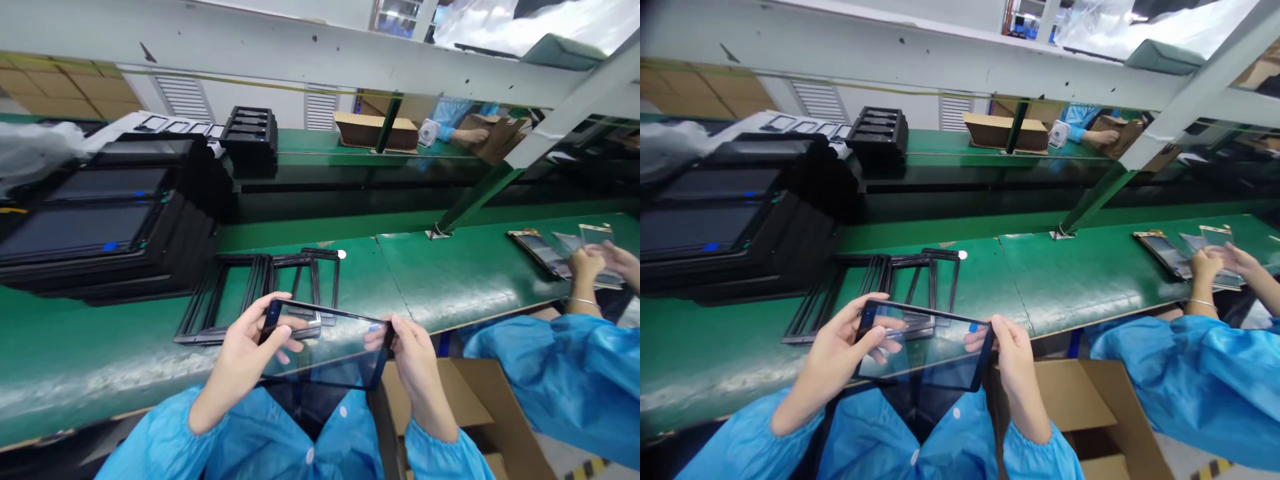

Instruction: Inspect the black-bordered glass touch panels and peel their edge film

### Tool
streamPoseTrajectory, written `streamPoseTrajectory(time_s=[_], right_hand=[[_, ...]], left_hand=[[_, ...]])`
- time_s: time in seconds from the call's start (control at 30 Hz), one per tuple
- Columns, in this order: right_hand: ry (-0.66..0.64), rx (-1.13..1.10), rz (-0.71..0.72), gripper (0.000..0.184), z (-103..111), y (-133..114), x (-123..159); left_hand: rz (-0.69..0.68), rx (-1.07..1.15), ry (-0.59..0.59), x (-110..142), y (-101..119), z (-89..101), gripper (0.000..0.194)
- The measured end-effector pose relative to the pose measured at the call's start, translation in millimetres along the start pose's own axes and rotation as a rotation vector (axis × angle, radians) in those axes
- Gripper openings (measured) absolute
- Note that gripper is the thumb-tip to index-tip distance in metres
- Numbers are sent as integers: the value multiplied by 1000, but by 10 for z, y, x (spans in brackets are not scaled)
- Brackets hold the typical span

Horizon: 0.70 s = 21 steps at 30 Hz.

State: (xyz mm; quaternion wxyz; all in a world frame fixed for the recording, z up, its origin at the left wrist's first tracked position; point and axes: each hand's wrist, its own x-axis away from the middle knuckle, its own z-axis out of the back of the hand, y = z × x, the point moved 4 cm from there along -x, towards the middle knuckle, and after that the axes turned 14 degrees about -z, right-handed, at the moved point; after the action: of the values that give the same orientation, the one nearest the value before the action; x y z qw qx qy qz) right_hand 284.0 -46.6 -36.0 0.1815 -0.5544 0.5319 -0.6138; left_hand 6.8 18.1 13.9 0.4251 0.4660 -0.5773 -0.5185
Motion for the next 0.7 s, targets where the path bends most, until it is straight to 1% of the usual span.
streamPoseTrajectory(time_s=[0.07, 0.17, 0.27, 0.33, 0.47, 0.5, 0.53, 0.6, 0.63, 0.67, 0.7], right_hand=[[32, -1, 41, 53, -63, -37, 38], [65, 51, 109, 51, -147, -117, 118], [104, 91, 159, 50, -174, -155, 182], [117, 79, 168, 49, -170, -153, 201], [34, 35, 175, 45, -165, -137, 220], [25, 48, 180, 44, -161, -132, 234], [29, 71, 186, 43, -156, -124, 254], [54, 130, 197, 39, -151, -99, 306], [62, 158, 205, 37, -154, -83, 335], [65, 182, 214, 36, -163, -68, 364], [66, 204, 227, 35, -174, -54, 389]], left_hand=[[6, -1, 18, 23, -42, -23, 69], [11, 4, 45, 51, -59, -46, 69], [22, 12, 69, 85, -61, -53, 69], [24, 9, 82, 104, -86, -43, 71], [0, -11, 76, 97, -194, 19, 66], [-42, -45, 67, 77, -201, 39, 63], [-114, -115, 59, 50, -184, 60, 61], [-346, -355, 25, -17, -69, 72, 61], [-479, -496, -23, -50, 9, 48, 59], [-593, -622, -101, -83, 79, 5, 54], [-671, -713, -205, -118, 129, -49, 47]])
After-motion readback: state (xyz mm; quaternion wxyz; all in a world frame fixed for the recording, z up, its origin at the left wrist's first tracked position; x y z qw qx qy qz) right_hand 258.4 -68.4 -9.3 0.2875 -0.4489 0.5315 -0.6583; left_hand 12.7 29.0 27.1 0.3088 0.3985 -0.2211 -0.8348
